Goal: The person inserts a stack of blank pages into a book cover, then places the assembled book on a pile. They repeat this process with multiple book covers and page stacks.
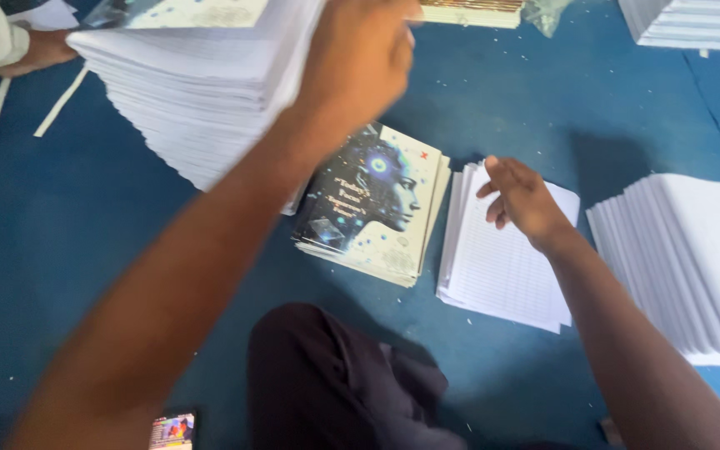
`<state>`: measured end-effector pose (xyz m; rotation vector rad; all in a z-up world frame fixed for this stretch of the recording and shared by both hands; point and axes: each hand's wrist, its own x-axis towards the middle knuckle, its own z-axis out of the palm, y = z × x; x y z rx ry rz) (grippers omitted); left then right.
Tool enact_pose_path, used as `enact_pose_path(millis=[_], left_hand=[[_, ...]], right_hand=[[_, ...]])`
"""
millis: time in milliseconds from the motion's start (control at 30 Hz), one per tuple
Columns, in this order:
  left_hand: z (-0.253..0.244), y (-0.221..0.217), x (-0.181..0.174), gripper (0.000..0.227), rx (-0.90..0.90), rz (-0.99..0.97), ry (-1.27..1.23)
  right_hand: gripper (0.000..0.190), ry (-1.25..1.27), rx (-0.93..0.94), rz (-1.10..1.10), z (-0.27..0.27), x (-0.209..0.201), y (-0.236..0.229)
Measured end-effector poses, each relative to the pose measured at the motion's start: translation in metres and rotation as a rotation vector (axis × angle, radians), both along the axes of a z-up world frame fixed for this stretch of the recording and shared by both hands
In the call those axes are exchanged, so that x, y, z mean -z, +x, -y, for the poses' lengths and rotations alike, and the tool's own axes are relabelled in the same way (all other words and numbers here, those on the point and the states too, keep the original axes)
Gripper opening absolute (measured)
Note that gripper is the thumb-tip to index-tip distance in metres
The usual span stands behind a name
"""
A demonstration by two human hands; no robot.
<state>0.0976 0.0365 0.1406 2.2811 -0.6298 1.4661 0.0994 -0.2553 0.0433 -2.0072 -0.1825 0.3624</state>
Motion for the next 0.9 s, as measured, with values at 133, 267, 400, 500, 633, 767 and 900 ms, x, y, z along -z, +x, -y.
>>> enact_pose_path(millis=[133,267,400,500,633,767,900], left_hand=[[0.060,-0.027,0.048,0.018,0.100,-0.371,-0.044],[0.103,-0.046,0.109,0.025,0.140,-0.631,-0.089],[0.137,-0.072,0.171,0.035,0.178,-0.696,-0.018],[0.161,-0.084,0.203,0.038,0.234,-0.705,0.012],[0.188,-0.100,0.226,0.048,0.235,-0.767,0.094],[0.201,-0.114,0.233,0.064,0.237,-0.790,0.153],[0.205,-0.124,0.238,0.065,0.219,-0.864,0.225]], right_hand=[[0.068,-0.094,0.016,-0.016,0.047,0.029,-0.019],[0.059,-0.231,0.058,-0.053,0.084,0.058,-0.044],[0.055,-0.432,0.068,-0.005,0.118,0.084,-0.065],[0.054,-0.561,0.099,0.055,0.136,0.105,-0.073],[0.054,-0.622,0.143,0.251,0.154,0.134,-0.087],[0.056,-0.577,0.208,0.299,0.165,0.153,-0.095],[0.056,-0.593,0.222,0.286,0.168,0.162,-0.102]])
